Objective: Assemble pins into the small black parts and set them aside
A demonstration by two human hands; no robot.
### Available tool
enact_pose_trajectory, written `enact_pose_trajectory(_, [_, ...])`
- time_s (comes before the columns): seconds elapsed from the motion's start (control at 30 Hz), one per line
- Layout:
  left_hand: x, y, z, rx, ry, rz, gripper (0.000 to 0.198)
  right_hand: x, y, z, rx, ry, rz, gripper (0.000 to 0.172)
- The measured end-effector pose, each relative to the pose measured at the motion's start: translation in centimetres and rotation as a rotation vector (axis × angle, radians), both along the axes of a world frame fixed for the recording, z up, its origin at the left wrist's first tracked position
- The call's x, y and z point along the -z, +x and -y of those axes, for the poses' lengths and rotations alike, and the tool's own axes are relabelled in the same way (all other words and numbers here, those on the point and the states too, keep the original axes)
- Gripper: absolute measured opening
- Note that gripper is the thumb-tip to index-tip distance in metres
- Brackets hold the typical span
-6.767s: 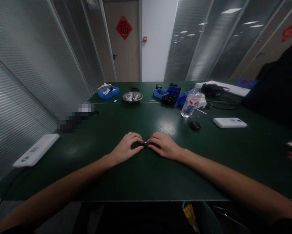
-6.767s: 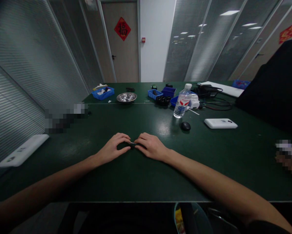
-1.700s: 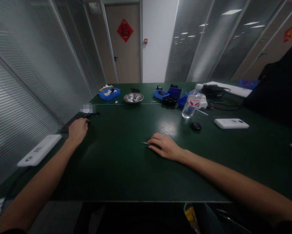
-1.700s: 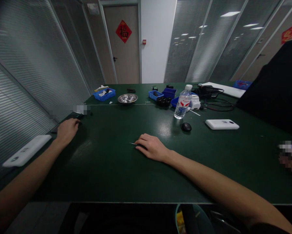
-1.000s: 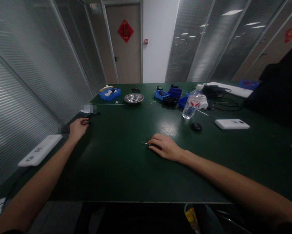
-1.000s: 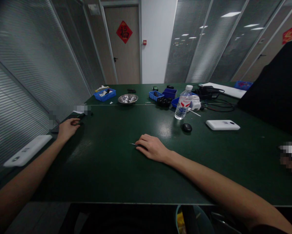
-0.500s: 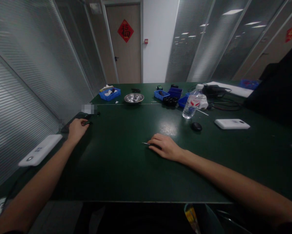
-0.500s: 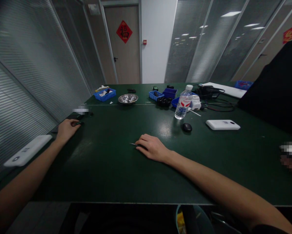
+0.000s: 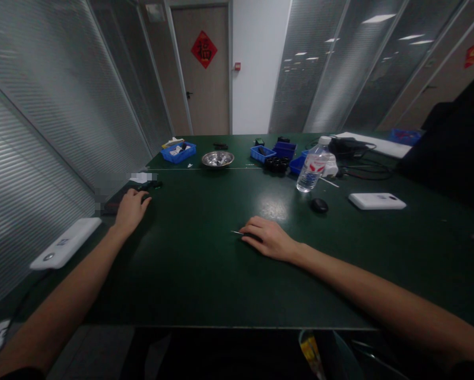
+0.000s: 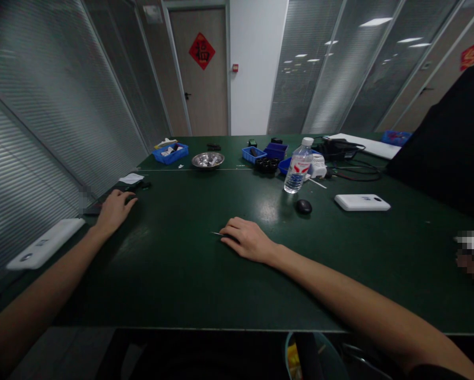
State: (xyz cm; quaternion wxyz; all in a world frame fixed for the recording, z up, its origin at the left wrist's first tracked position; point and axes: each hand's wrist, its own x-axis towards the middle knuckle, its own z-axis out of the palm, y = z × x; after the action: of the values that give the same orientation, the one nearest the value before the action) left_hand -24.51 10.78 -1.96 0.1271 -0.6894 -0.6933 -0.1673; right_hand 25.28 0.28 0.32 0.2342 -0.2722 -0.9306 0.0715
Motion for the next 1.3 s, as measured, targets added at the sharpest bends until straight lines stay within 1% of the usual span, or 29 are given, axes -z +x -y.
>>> enact_pose_trajectory(0.17, [0.2,-0.5,-0.2,0.033,0.0,0.017,0.037,0.0,0.0,-0.1,-0.008,-0.003,0.008,0.024])
enact_pose_trajectory(0.3, [0.4,-0.7,-0.2,0.04,0.001,-0.014,0.035,0.1,0.0,-0.1,-0.003,-0.01,0.012,0.025])
enact_pose_trajectory(0.63, [-0.4,0.1,0.3,0.013,-0.021,-0.088,0.033,-0.1,0.0,0.0,-0.01,-0.016,0.001,0.024])
enact_pose_trajectory(0.77, [-0.4,0.1,0.3,-0.001,-0.041,-0.1,0.036,-0.1,0.0,0.1,-0.005,-0.014,0.001,0.024])
enact_pose_trajectory(1.0, [-0.6,0.0,0.2,-0.001,-0.059,-0.091,0.033,0.0,0.0,0.0,-0.008,-0.007,0.001,0.024])
enact_pose_trajectory(1.3, [-0.7,0.3,0.2,0.006,-0.023,-0.087,0.026,0.1,0.0,-0.1,0.0,0.001,-0.003,0.024])
